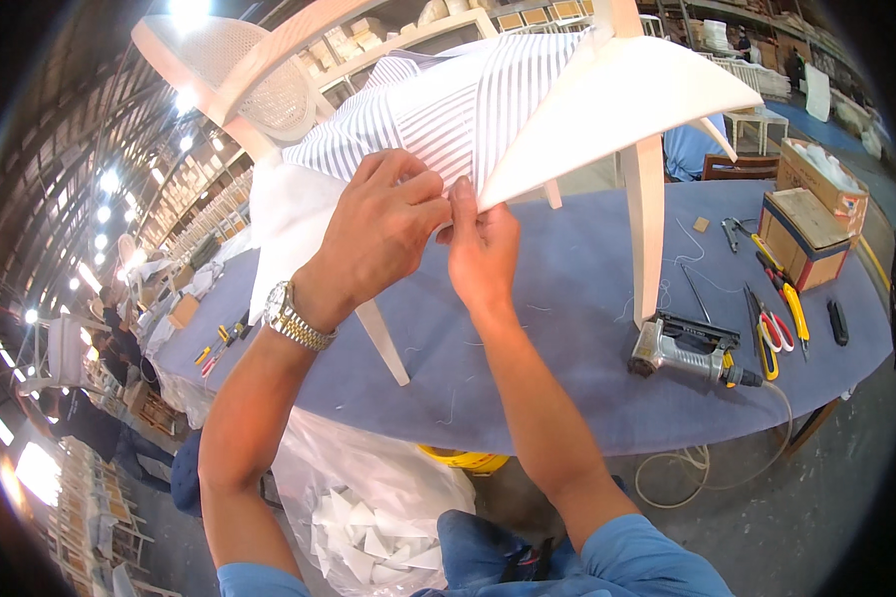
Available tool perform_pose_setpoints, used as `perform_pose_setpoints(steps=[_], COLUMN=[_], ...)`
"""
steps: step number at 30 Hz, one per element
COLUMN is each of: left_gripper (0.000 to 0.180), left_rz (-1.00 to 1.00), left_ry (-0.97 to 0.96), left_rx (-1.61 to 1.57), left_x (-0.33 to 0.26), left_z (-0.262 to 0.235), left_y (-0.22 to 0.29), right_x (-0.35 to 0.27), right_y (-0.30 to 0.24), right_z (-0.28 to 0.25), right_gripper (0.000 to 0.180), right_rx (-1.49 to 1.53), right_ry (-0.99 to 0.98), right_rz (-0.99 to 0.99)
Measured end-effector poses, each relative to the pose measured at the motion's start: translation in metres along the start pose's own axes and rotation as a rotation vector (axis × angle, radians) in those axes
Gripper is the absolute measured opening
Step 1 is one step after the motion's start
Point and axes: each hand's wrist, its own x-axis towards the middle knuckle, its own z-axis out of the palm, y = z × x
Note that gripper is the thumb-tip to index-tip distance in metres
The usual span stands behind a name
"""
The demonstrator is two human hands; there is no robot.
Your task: The person covers a white plastic chair with striped fabric, smoothing and folding the material over the seat and back. They use a staple gun to secure the fabric and scissors to trim excess material. The chair is rotated and adjusted throughout the process to ensure even coverage.
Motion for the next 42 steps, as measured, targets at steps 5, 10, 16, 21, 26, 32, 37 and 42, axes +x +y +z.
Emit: perform_pose_setpoints(steps=[5,10,16,21,26,32,37,42], left_gripper=[0.005,0.005,0.006,0.008,0.012,0.06,0.115,0.139], left_rz=[0.036,0.035,0.013,-0.058,-0.018,-0.266,-0.374,-0.204], left_ry=[0.028,0.031,0.092,0.147,0.052,-0.014,-0.231,-0.231], left_rx=[0.066,0.101,0.113,0.002,0.029,0.106,0.131,0.281], left_x=[-0.001,-0.003,-0.008,-0.013,-0.007,0.04,0.059,0.05], left_z=[0.017,0.032,0.043,0.043,0.036,-0.003,0.009,0.027], left_y=[0.0,-0.003,-0.004,-0.005,-0.004,-0.022,-0.036,-0.048], right_x=[0.003,0.011,0.014,0.01,0.008,0.011,0.019,0.026], right_y=[0.022,0.036,0.047,0.046,0.039,0.051,0.071,0.089], right_z=[-0.004,-0.012,-0.01,-0.005,-0.016,-0.017,-0.019,-0.026], right_gripper=[0.036,0.026,0.024,0.023,0.023,0.022,0.024,0.025], right_rx=[0.105,0.09,0.041,-0.09,-0.096,0.044,0.143,0.113], right_ry=[0.034,0.0,0.081,0.105,0.035,0.002,-0.039,-0.061], right_rz=[-0.095,-0.169,-0.301,-0.393,-0.248,-0.255,-0.314,-0.375])
